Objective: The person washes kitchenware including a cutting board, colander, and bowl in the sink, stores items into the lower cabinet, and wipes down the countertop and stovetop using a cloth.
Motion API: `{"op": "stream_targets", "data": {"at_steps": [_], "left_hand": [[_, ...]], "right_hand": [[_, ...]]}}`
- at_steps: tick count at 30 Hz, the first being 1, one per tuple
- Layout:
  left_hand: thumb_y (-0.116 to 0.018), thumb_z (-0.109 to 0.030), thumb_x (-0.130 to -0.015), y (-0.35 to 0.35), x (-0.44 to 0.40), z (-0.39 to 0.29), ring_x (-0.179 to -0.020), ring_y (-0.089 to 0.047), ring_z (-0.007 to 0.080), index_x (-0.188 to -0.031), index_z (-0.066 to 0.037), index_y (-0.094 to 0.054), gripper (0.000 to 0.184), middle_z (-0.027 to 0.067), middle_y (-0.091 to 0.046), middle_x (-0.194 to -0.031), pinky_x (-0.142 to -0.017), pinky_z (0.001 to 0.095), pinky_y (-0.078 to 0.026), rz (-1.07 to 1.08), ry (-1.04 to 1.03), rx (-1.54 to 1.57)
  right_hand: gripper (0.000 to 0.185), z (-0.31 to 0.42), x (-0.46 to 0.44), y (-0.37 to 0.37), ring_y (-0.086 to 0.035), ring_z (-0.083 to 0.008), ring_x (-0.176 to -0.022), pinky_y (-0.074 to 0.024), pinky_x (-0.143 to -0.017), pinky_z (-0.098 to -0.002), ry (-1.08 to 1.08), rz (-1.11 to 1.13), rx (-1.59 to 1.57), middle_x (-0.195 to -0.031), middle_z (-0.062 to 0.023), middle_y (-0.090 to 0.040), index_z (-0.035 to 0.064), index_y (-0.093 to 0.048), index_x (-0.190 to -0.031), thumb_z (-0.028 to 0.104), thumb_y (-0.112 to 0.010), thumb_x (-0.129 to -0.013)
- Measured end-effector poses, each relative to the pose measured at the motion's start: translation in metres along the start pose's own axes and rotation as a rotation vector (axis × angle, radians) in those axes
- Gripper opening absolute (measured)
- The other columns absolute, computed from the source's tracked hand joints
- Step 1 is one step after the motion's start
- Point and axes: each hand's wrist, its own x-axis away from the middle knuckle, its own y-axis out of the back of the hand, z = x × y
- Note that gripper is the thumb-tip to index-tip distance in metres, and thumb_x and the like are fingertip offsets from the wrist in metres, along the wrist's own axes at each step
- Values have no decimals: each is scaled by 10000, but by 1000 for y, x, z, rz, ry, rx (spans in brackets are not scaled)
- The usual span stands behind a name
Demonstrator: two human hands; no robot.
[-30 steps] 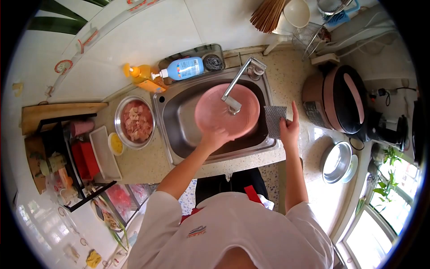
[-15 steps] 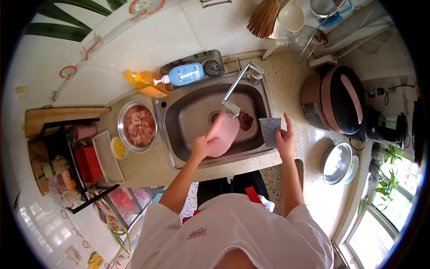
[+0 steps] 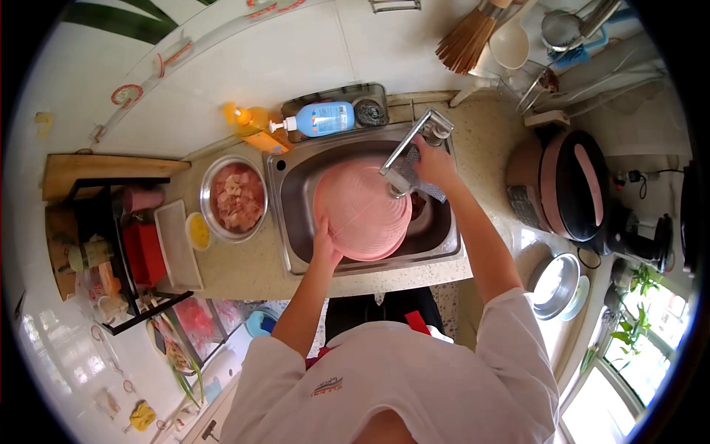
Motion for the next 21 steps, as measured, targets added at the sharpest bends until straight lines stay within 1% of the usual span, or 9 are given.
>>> {"op": "stream_targets", "data": {"at_steps": [3,4,7,8,9,12,15,19,21], "left_hand": [[-482,-457,-1089,17,17,-12,-1408,-494,296,-1573,-114,-375,603,114,-478,-1572,-1163,498,-435,-16,54,21],[-480,-470,-1087,23,24,-16,-1411,-491,295,-1575,-111,-372,615,114,-473,-1576,-1165,498,-435,4,53,27],[-476,-505,-1080,38,44,-25,-1418,-483,294,-1577,-97,-367,653,118,-464,-1583,-1167,499,-435,94,44,70],[-475,-516,-1077,43,49,-28,-1419,-482,295,-1576,-90,-366,665,120,-466,-1582,-1165,502,-436,144,37,97],[-474,-527,-1074,46,53,-32,-1420,-481,295,-1576,-84,-366,678,123,-467,-1581,-1164,504,-438,194,30,121],[-477,-541,-1066,53,72,-34,-1443,-454,285,-1601,-132,-335,689,94,-430,-1610,-1177,509,-423,179,-22,124],[-464,-520,-1077,29,101,-39,-1470,-419,271,-1627,-203,-292,658,55,-377,-1645,-1196,504,-400,192,-174,39],[-465,-567,-1061,13,125,-44,-1497,-377,279,-1631,-175,-264,720,77,-352,-1652,-1209,510,-386,198,-218,71],[-476,-569,-1056,5,137,-49,-1498,-375,273,-1631,-200,-270,713,65,-351,-1653,-1207,513,-387,203,-242,88]], "right_hand": [[692,18,-15,13,-715,-410,-1079,-565,-937,-524,-116,90,44,-1152,-215,-737,227,-408,-1537,228,-644,-886],[768,26,-11,22,-718,-400,-1089,-564,-945,-516,-114,88,67,-1168,-208,-736,211,-329,-1589,248,-653,-893],[888,15,-25,13,-719,-402,-1070,-565,-934,-523,-187,47,55,-1169,-210,-734,245,-211,-1647,250,-666,-885],[973,10,-25,15,-719,-405,-1053,-568,-920,-525,-152,25,38,-1161,-217,-731,293,-136,-1667,238,-689,-869],[977,11,-24,18,-717,-407,-1043,-567,-914,-527,-104,21,24,-1149,-218,-732,305,-136,-1666,215,-684,-863],[984,4,-25,6,-710,-421,-1018,-564,-895,-536,79,-13,11,-1127,-230,-728,342,-146,-1661,169,-685,-856],[989,7,-38,-8,-711,-421,-1012,-562,-887,-539,0,31,54,-1128,-242,-724,327,-128,-1666,184,-691,-865],[995,23,-38,0,-728,-399,-1016,-575,-876,-539,-182,-20,4,-1120,-222,-738,319,-94,-1670,247,-697,-882],[1000,15,-40,-1,-722,-421,-1007,-568,-873,-527,-144,-60,-70,-1104,-237,-736,310,-108,-1668,265,-694,-858]]}}
